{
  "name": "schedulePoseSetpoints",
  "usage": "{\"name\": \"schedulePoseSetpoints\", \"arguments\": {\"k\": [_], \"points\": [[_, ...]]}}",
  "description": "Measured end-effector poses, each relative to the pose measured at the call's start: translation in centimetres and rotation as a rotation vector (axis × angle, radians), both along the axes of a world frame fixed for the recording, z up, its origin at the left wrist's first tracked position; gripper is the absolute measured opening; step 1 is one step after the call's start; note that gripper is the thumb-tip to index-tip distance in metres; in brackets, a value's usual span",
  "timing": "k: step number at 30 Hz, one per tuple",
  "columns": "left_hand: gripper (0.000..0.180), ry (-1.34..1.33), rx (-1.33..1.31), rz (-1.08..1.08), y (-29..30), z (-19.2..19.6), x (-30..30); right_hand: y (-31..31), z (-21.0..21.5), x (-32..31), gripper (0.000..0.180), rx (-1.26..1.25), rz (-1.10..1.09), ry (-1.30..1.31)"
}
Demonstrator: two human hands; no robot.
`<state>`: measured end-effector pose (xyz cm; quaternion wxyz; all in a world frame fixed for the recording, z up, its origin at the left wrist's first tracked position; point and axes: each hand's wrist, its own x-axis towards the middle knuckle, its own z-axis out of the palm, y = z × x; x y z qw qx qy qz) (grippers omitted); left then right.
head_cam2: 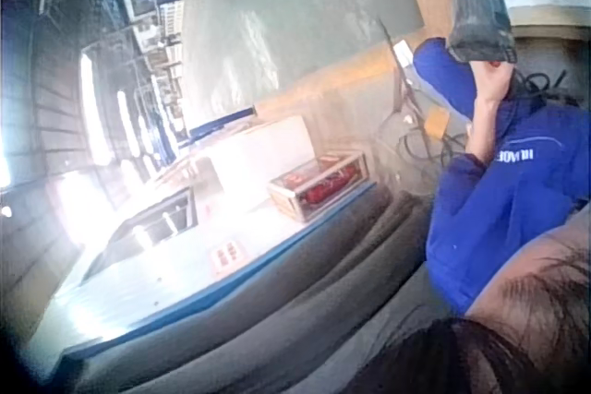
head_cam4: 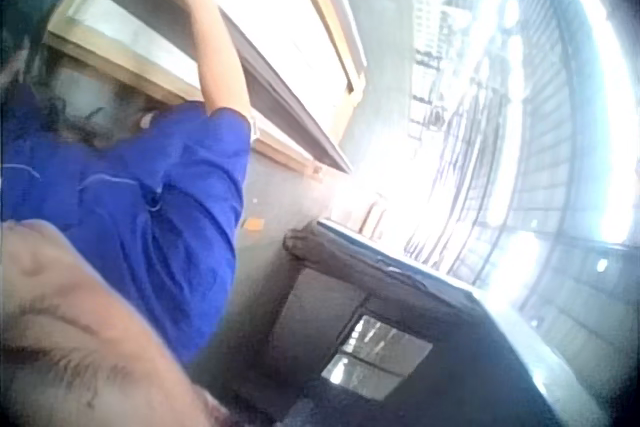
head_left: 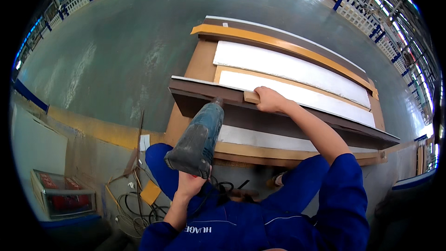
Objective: The person uses a heat gun to warm a long wooden panel while simultaneously wiping its surface with a white cloth. They move along the length of the panel, applying heat and wiping in a continuous motion.
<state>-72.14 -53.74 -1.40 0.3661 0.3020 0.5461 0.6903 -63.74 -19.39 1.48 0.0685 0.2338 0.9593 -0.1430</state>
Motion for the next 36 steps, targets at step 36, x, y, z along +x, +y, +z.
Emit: {"name": "schedulePoseSetpoints", "arguments": {"k": [36], "points": [[0.011,-0.100,0.043,0.130,-0.4,-0.2,-3.6,-2.9,0.3,-7.7,0.029,0.054,0.072,-0.052]]}}
